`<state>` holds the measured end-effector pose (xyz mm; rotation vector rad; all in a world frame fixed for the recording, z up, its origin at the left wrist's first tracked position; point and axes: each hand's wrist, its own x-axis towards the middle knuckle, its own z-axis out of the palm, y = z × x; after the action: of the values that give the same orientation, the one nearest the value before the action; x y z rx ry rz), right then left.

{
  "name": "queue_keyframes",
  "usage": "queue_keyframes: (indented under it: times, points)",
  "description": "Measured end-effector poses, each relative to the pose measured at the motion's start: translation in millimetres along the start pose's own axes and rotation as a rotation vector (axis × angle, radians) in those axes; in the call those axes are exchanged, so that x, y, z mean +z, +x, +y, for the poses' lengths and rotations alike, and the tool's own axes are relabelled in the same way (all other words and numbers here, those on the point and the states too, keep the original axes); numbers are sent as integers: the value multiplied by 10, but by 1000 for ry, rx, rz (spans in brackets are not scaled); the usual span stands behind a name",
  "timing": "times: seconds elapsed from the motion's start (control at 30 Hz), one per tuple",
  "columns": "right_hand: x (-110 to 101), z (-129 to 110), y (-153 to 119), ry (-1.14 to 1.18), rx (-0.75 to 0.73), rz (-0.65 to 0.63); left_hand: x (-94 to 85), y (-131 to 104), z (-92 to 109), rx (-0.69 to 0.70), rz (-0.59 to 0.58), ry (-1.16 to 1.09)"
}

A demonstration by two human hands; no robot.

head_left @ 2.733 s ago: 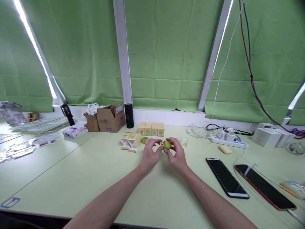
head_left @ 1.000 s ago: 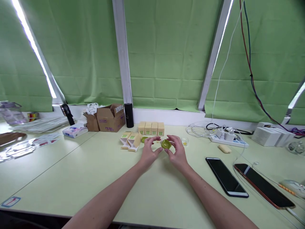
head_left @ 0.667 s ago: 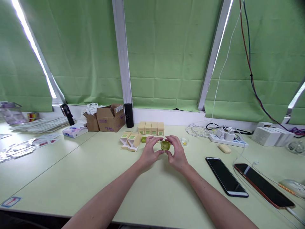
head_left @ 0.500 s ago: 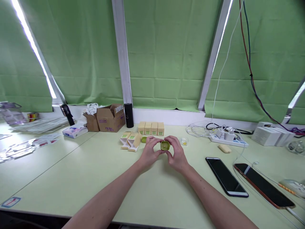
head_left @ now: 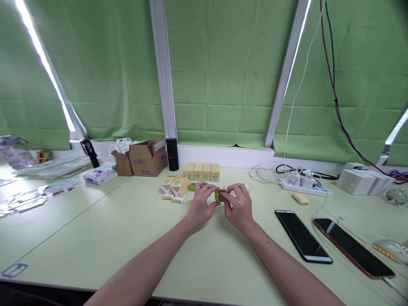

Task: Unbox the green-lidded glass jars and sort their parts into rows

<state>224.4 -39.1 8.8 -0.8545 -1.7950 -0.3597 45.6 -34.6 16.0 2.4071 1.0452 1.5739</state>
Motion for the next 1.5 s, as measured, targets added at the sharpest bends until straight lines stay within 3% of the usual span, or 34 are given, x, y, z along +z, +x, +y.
queue_keyframes:
  times: [0.23,0.83,1.5]
  points:
    - [10,-2,-6,-30,1,-3,12,-24,-3,77,7,36]
    - [15,-3,2,-34,3,-13,16,-49,23,105,-60,82]
    - [7,-36,23,-28,-11,3,33,-26,40,94,25,141]
